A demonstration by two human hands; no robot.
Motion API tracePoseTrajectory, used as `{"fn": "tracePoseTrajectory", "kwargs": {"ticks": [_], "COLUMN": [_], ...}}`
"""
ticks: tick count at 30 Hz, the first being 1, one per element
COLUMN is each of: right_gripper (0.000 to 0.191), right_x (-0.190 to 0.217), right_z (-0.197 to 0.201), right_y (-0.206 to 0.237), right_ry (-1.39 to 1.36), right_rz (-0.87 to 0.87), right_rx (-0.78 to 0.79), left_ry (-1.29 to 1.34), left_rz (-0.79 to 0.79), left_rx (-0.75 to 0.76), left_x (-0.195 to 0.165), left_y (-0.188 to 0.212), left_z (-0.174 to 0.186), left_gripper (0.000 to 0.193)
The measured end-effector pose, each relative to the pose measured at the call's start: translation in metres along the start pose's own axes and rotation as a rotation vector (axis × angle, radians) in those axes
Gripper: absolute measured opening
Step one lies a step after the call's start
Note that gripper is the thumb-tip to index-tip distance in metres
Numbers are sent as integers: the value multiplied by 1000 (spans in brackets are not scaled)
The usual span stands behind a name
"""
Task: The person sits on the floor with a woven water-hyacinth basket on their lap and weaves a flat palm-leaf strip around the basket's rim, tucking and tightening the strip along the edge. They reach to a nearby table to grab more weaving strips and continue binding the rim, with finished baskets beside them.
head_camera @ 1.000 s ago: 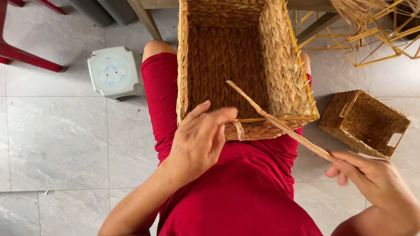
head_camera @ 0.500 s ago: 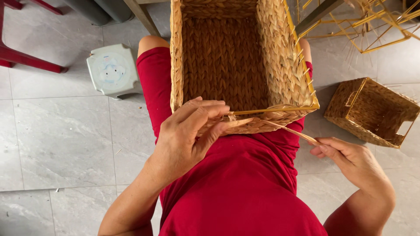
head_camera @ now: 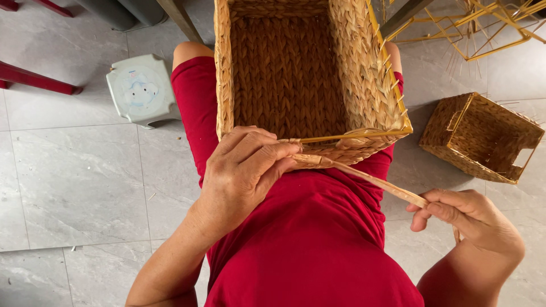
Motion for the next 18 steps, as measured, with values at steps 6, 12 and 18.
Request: {"fn": "tracePoseTrajectory", "kwargs": {"ticks": [6, 12, 18], "right_gripper": [21, 25, 29], "right_x": [10, 59, 112], "right_z": [-17, -56, -90], "right_y": [-16, -62, -79], "right_ry": [-219, 9, -424], "right_rz": [318, 368, 270], "right_rx": [8, 13, -59], "left_ry": [57, 54, 11], "left_rz": [35, 90, 81], "left_rx": [15, 54, -322], "left_x": [-4, -6, -12], "left_y": [-8, -9, 6], "left_z": [14, 23, 20], "left_gripper": [13, 13, 35]}}
Point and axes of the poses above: each hand's wrist, its own y-axis away from the middle knuckle, its own z-axis out of the back of the hand, x = y × z, the point moved 1 cm from there along -y, towards the middle knuckle, and after that the axes turned 5 degrees about x, right-handed, at the moved point
